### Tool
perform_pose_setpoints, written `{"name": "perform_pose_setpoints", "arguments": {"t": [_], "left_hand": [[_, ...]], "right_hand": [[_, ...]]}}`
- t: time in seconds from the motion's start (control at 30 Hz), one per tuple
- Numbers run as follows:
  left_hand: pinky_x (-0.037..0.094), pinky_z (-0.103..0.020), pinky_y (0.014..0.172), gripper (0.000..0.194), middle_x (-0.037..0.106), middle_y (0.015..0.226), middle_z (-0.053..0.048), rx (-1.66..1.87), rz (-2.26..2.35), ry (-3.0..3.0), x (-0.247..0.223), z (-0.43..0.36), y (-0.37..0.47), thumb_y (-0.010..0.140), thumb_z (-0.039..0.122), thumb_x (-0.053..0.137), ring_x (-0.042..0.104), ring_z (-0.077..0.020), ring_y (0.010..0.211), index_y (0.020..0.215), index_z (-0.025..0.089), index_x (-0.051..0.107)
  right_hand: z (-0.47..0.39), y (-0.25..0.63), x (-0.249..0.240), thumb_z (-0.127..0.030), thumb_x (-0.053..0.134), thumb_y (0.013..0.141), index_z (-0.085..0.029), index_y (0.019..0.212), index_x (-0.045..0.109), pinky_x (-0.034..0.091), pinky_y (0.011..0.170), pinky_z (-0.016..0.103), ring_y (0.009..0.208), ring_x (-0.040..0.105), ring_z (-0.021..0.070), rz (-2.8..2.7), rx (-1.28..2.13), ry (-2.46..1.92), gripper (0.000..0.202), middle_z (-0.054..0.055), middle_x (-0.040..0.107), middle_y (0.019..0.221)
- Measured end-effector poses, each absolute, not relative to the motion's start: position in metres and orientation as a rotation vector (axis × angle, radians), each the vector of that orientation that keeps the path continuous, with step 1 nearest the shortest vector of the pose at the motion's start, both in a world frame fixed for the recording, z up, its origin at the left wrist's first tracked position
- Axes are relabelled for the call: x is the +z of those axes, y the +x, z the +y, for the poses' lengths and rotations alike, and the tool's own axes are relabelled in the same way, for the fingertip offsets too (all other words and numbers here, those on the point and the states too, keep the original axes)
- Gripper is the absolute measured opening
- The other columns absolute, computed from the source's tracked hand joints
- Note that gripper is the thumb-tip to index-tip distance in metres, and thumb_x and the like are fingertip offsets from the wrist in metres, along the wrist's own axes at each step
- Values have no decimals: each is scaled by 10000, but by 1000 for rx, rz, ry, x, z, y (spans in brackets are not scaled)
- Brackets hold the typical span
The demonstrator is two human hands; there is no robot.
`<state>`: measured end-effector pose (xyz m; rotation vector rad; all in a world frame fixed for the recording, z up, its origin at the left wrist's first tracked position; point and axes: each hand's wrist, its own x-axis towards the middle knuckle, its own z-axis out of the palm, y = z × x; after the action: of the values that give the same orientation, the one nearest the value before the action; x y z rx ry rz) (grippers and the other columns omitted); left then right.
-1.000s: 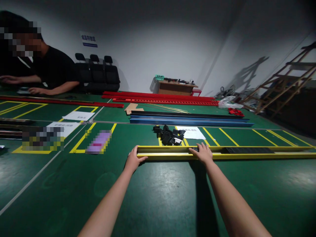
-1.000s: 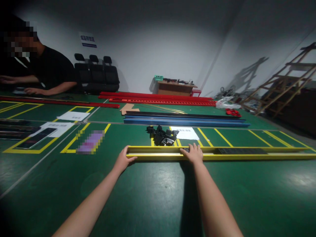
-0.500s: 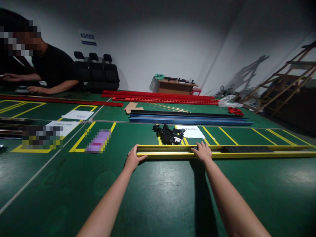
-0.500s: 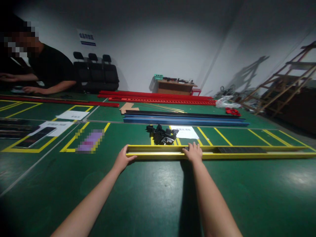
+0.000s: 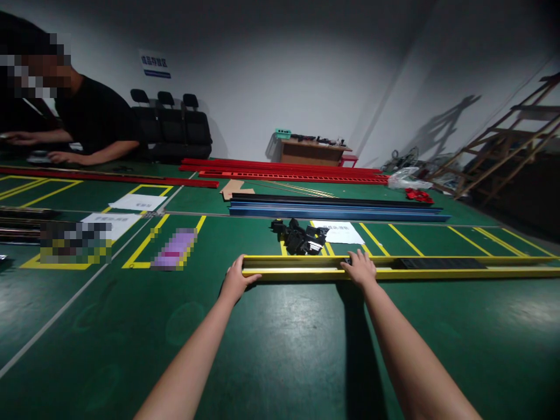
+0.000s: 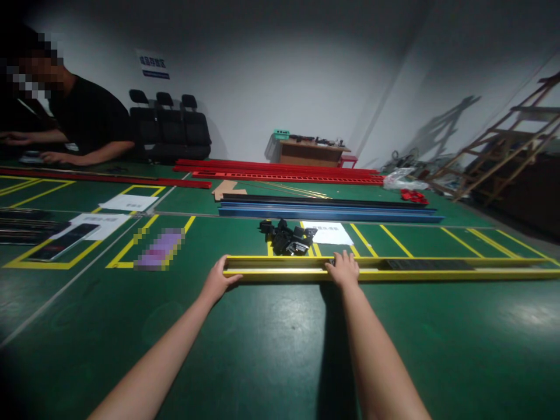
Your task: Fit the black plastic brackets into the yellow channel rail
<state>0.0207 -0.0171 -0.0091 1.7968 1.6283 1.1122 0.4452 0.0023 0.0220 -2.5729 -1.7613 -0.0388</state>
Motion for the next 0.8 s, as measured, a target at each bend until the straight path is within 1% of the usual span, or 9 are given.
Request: {"name": "perform_pose_setpoints", "arguments": {"t": [0.1, 0.27, 0.5, 0.67, 0.73, 0.8], "left_hand": [[412, -433, 967, 727, 563, 1185, -119, 1117, 1632, 1787, -8, -18, 21, 607, 418, 732, 545, -276, 1102, 1235, 198, 440], [391, -452, 987, 763, 537, 1218, -127, 1085, 1616, 1811, -10, -17, 20, 630, 475, 701, 528, -280, 1127, 1270, 195, 394], [386, -451, 992, 747, 544, 1209, -124, 1081, 1631, 1804, -9, -17, 21, 626, 460, 710, 526, -281, 1127, 1257, 197, 409], [397, -445, 983, 744, 547, 1206, -130, 1077, 1646, 1814, -8, -17, 20, 629, 463, 708, 535, -278, 1116, 1256, 190, 414], [402, -445, 977, 745, 548, 1206, -130, 1078, 1642, 1822, -8, -17, 20, 631, 469, 705, 539, -275, 1110, 1257, 191, 412], [405, -446, 972, 750, 547, 1206, -129, 1075, 1636, 1827, -9, -17, 19, 632, 480, 700, 542, -273, 1104, 1259, 191, 407]], "right_hand": [[2, 446, 22, -522, 394, 844, -232, 1351, 398, 224, 1049, 445, 1363, 157, 291, -1775, -33, -2557, 584, 76, 238, 1482], [1, 450, 22, -624, 414, 799, -228, 1349, 400, 239, 1045, 444, 1355, 181, 304, -1810, -27, -2512, 678, 87, 254, 1474], [2, 450, 21, -508, 426, 833, -219, 1347, 408, 232, 1059, 422, 1360, 175, 297, -1780, -28, -2529, 590, 76, 246, 1480], [3, 450, 20, -436, 404, 856, -217, 1348, 412, 249, 1052, 425, 1362, 173, 289, -1773, -4, -2517, 539, 67, 276, 1468], [2, 451, 21, -447, 403, 856, -229, 1348, 412, 258, 1045, 440, 1362, 174, 287, -1769, -1, -2511, 537, 63, 275, 1469], [1, 452, 21, -492, 413, 846, -242, 1347, 411, 256, 1043, 455, 1360, 181, 289, -1774, 3, -2492, 560, 62, 268, 1472]]}}
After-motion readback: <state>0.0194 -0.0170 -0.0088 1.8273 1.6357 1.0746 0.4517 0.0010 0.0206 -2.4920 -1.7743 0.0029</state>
